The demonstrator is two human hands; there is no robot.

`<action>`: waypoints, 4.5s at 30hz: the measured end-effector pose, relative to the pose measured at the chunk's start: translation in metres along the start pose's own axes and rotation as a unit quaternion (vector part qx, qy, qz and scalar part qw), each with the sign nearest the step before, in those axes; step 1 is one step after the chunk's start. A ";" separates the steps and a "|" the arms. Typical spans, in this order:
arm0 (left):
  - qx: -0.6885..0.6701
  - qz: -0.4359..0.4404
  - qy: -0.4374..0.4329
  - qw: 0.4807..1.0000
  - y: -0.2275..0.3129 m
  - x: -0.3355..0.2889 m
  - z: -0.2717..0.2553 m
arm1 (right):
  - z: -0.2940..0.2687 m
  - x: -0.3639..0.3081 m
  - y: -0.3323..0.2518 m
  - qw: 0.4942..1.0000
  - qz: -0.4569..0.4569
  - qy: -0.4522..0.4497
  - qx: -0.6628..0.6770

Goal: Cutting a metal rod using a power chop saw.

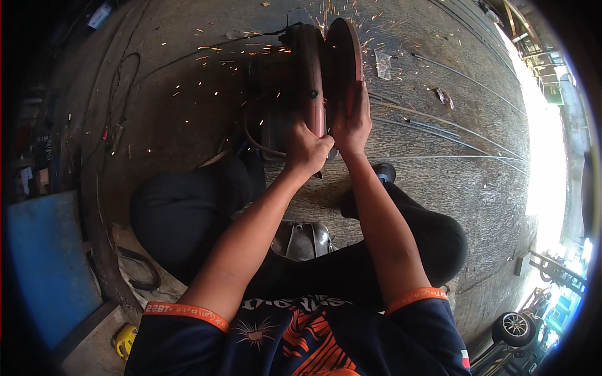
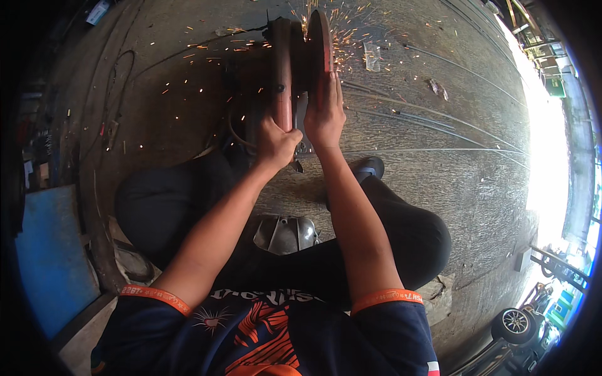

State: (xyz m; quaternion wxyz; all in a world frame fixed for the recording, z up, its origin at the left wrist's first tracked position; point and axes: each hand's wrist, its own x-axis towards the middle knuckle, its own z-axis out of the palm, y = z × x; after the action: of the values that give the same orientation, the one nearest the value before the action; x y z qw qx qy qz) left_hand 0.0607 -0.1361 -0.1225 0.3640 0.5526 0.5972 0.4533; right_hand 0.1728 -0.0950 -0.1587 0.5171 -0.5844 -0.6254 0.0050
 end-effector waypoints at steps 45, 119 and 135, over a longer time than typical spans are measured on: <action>0.027 -0.015 -0.004 1.000 -0.003 -0.003 0.000 | 0.003 -0.006 0.003 1.000 0.010 0.004 -0.009; -0.009 0.031 -0.008 0.999 -0.034 -0.006 0.005 | 0.016 -0.021 0.013 0.999 -0.015 0.029 -0.025; -0.030 -0.123 -0.147 0.981 0.048 0.070 -0.018 | -0.028 0.072 0.014 0.926 0.163 -0.090 0.329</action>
State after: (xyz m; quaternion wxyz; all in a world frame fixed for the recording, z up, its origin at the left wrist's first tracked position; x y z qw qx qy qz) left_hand 0.0514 -0.0699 -0.0668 0.5174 0.5246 0.5865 0.3363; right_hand 0.2170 -0.0539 -0.1083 0.6139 -0.4724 -0.5285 0.3473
